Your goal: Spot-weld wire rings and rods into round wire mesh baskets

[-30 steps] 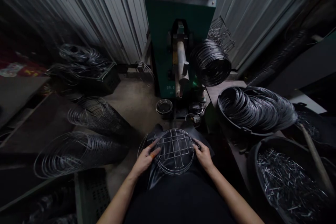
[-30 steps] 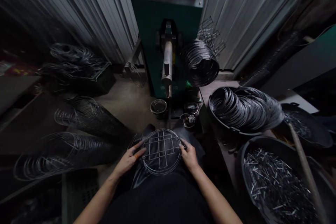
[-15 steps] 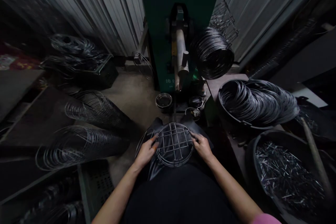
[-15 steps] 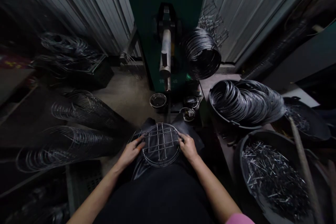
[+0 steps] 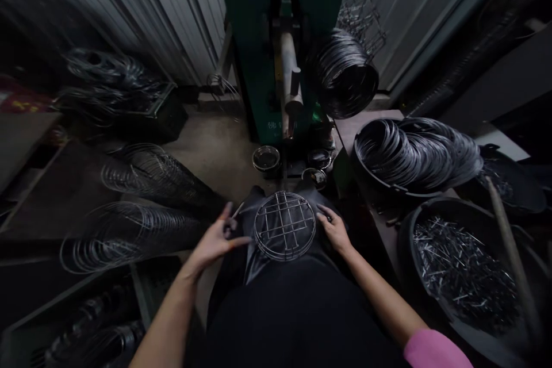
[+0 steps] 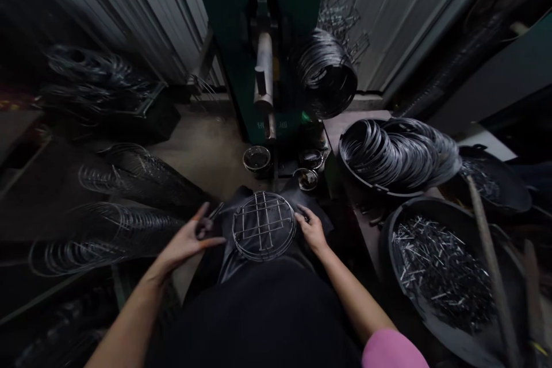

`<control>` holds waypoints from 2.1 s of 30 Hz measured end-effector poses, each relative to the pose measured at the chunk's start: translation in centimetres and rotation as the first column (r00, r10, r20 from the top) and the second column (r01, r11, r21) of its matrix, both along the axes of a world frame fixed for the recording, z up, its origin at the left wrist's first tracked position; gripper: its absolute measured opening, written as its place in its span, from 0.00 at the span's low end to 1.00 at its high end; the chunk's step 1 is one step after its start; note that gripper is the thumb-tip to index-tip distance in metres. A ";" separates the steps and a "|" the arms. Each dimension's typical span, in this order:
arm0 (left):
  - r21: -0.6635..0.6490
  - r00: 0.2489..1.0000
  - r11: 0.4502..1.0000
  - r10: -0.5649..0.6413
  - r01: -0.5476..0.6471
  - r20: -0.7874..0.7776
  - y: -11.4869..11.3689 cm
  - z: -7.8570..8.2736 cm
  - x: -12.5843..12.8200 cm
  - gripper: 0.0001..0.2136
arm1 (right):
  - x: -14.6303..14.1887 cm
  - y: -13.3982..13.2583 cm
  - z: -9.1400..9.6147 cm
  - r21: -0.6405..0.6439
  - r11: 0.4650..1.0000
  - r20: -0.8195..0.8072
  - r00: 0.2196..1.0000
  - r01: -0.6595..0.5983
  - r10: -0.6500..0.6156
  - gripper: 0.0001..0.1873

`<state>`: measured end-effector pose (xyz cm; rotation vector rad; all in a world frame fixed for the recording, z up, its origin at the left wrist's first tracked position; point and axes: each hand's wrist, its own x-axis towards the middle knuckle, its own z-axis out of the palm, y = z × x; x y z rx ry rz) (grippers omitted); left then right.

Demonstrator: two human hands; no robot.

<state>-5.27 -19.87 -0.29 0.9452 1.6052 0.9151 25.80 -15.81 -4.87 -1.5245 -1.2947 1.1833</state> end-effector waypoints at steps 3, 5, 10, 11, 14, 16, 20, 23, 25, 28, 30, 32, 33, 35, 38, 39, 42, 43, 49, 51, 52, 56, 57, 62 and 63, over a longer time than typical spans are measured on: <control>0.186 0.937 0.927 0.289 -0.324 0.194 1.4 3.6 -1.9 0.29 | -0.4 0.4 2.3 0.090 0.996 0.032 0.999 -0.017 0.014 0.20; 0.267 0.831 0.829 0.355 -0.492 0.427 2.4 5.7 -1.2 0.19 | -1.5 1.0 3.8 0.158 0.980 0.042 0.992 -0.121 0.116 0.19; 0.132 0.583 0.844 0.238 -0.520 0.777 3.7 6.9 4.6 0.14 | -5.0 1.9 5.2 0.215 0.943 0.014 0.966 -0.254 0.257 0.21; 0.092 0.548 0.863 0.230 -0.497 0.805 3.7 6.5 5.6 0.14 | -5.3 1.9 5.1 0.209 0.949 0.009 0.971 -0.235 0.238 0.22; 0.001 0.463 0.890 0.236 -0.456 0.854 3.3 5.5 7.4 0.14 | -5.2 1.6 5.0 0.200 0.970 0.034 0.990 -0.142 0.138 0.25; -0.042 0.416 0.893 0.249 -0.448 0.875 3.0 5.2 7.8 0.12 | -4.8 1.4 5.1 0.208 0.974 0.053 0.996 -0.087 0.077 0.25; -0.099 0.373 0.911 0.261 -0.401 0.890 2.9 5.5 7.7 0.09 | -4.2 1.3 5.8 0.222 0.973 0.018 0.998 -0.062 0.060 0.20; -0.110 0.435 0.940 0.250 -0.323 0.865 3.1 5.7 7.4 0.10 | -4.0 1.8 6.4 0.246 0.968 0.032 0.998 -0.051 0.045 0.22; -0.100 0.523 0.953 0.242 -0.285 0.817 3.2 5.3 7.0 0.15 | -3.9 2.1 6.4 0.269 0.960 0.078 0.995 -0.083 0.065 0.22; -0.038 0.719 0.959 0.237 -0.282 0.653 3.4 3.6 6.2 0.21 | -3.7 2.0 5.5 0.251 0.948 0.201 0.969 -0.194 0.145 0.22; -0.009 0.842 0.969 0.219 -0.246 0.492 3.3 2.1 5.7 0.25 | -3.5 1.6 4.6 0.200 0.949 0.311 0.934 -0.243 0.174 0.23; -0.015 0.919 0.985 0.167 -0.173 0.357 3.1 0.8 5.2 0.29 | -3.2 1.1 3.7 0.163 0.953 0.410 0.896 -0.255 0.169 0.24; -0.020 0.940 0.991 0.130 -0.130 0.316 3.0 0.2 5.1 0.30 | -3.0 0.9 3.4 0.154 0.954 0.447 0.879 -0.256 0.164 0.24; -0.019 0.965 0.998 0.060 -0.058 0.255 2.7 -0.6 4.8 0.29 | -2.7 0.4 3.1 0.144 0.954 0.499 0.852 -0.263 0.159 0.24; -0.009 0.982 1.000 0.004 -0.002 0.187 2.4 -1.2 4.7 0.27 | -2.5 0.1 3.2 0.112 0.952 0.556 0.812 -0.285 0.178 0.24; -0.008 0.985 1.000 0.002 -0.001 0.174 2.3 -1.3 4.8 0.28 | -2.4 0.1 3.3 0.097 0.952 0.574 0.798 -0.289 0.184 0.24; -0.014 0.987 1.000 0.019 -0.017 0.161 2.4 -1.5 4.8 0.30 | -2.4 0.2 3.8 0.046 0.954 0.619 0.758 -0.296 0.206 0.24; -0.016 0.987 1.000 0.026 -0.023 0.159 2.4 -1.4 4.8 0.30 | -2.4 0.3 4.0 0.028 0.954 0.629 0.747 -0.299 0.216 0.24; 0.023 1.000 0.999 -0.028 0.028 0.003 2.9 -1.7 4.6 0.27 | -2.4 0.8 4.1 -0.025 0.948 0.665 0.702 -0.319 0.253 0.23; 0.041 0.994 0.997 -0.058 0.062 -0.092 2.7 -1.9 4.4 0.25 | -2.3 0.8 3.9 -0.032 0.942 0.663 0.699 -0.333 0.269 0.24; 0.045 0.989 0.995 -0.080 0.087 -0.124 2.6 -2.0 4.3 0.25 | -2.1 0.8 3.8 -0.030 0.940 0.652 0.707 -0.339 0.276 0.23; 0.021 0.955 0.965 -0.255 0.262 -0.154 1.7 -1.6 3.8 0.32 | -1.1 0.9 3.6 -0.012 0.916 0.552 0.761 -0.402 0.341 0.23; 0.003 0.936 0.950 -0.306 0.311 -0.177 1.5 -1.4 3.7 0.36 | -0.8 1.0 3.6 -0.015 0.901 0.526 0.763 -0.433 0.375 0.24; -0.105 0.805 0.894 -0.439 0.435 -0.399 1.0 -0.5 4.1 0.56 | 0.5 1.4 3.8 -0.069 0.844 0.486 0.721 -0.532 0.494 0.39; -0.117 0.788 0.893 -0.441 0.435 -0.429 1.0 -0.4 4.3 0.57 | 0.6 1.5 3.7 -0.088 0.844 0.498 0.710 -0.530 0.498 0.40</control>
